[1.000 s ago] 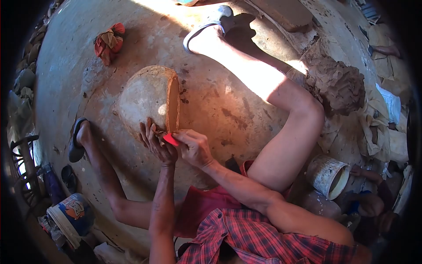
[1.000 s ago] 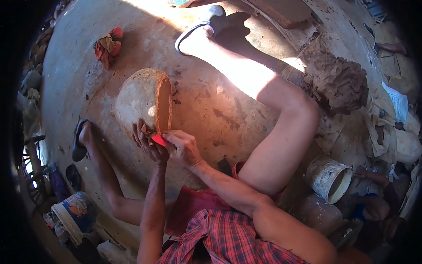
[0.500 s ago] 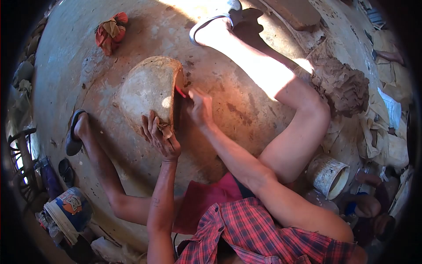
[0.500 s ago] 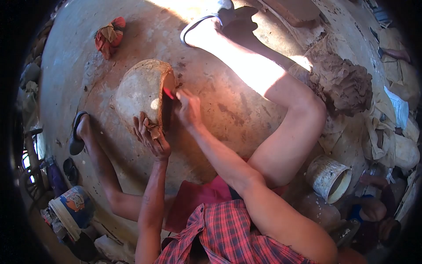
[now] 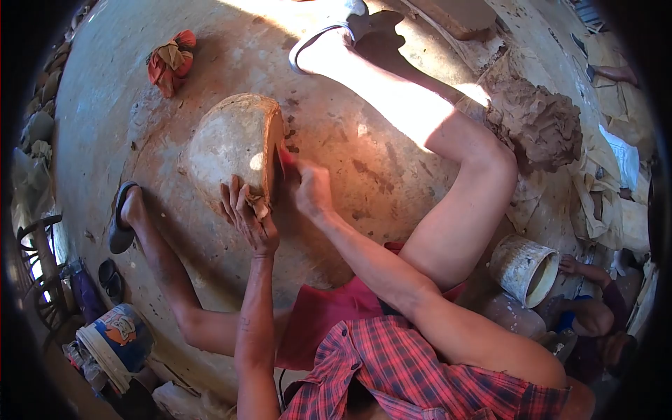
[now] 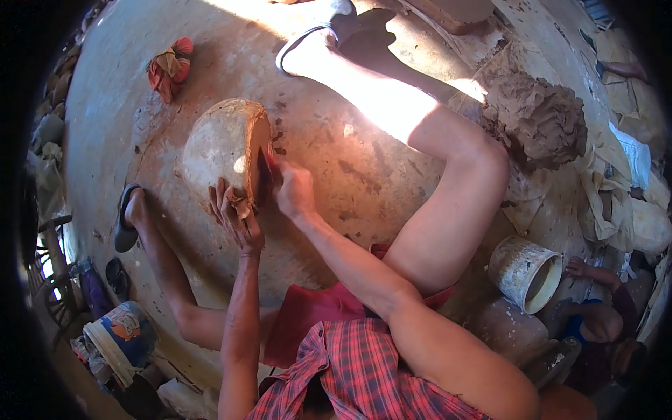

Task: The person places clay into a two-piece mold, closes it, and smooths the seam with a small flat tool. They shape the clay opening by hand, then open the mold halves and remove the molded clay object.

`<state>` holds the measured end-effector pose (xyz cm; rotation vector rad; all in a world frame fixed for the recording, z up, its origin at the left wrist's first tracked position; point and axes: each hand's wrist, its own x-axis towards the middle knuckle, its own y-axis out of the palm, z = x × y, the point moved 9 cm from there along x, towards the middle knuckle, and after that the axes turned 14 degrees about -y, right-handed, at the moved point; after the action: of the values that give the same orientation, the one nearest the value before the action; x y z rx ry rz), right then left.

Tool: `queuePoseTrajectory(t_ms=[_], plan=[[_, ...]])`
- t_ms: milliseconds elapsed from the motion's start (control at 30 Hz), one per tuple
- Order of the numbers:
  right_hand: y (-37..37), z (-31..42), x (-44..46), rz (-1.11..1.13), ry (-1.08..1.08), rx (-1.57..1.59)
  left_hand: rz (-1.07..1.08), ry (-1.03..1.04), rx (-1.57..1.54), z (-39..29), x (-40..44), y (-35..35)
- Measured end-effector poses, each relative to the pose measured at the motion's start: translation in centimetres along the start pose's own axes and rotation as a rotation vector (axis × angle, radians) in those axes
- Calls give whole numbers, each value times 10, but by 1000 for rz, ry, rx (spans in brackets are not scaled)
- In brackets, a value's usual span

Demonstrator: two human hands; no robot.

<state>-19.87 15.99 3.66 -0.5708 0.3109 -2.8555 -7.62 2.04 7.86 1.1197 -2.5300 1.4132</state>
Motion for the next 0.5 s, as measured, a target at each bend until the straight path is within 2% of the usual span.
queuePoseTrajectory(t_ms=[33, 100, 233, 333, 400, 433, 500], plan=[[2, 5, -3, 1, -3, -1, 22, -10, 17, 1, 0, 2], [9, 7, -27, 47, 185, -70, 31, 8, 26, 0, 0, 0], [7, 31, -39, 85, 232, -6, 34, 51, 29, 0, -2, 2], [2, 52, -31, 81, 151, -56, 7, 107, 84, -3, -3, 3], [-4, 70, -24, 50, 1, 162, 32, 66, -16, 5, 0, 2], [-9, 67, -20, 47, 3, 161, 62, 21, -110, 10, 0, 1], [-5, 59, -3, 157, -15, 272, 45, 11, -61, 12, -1, 5]])
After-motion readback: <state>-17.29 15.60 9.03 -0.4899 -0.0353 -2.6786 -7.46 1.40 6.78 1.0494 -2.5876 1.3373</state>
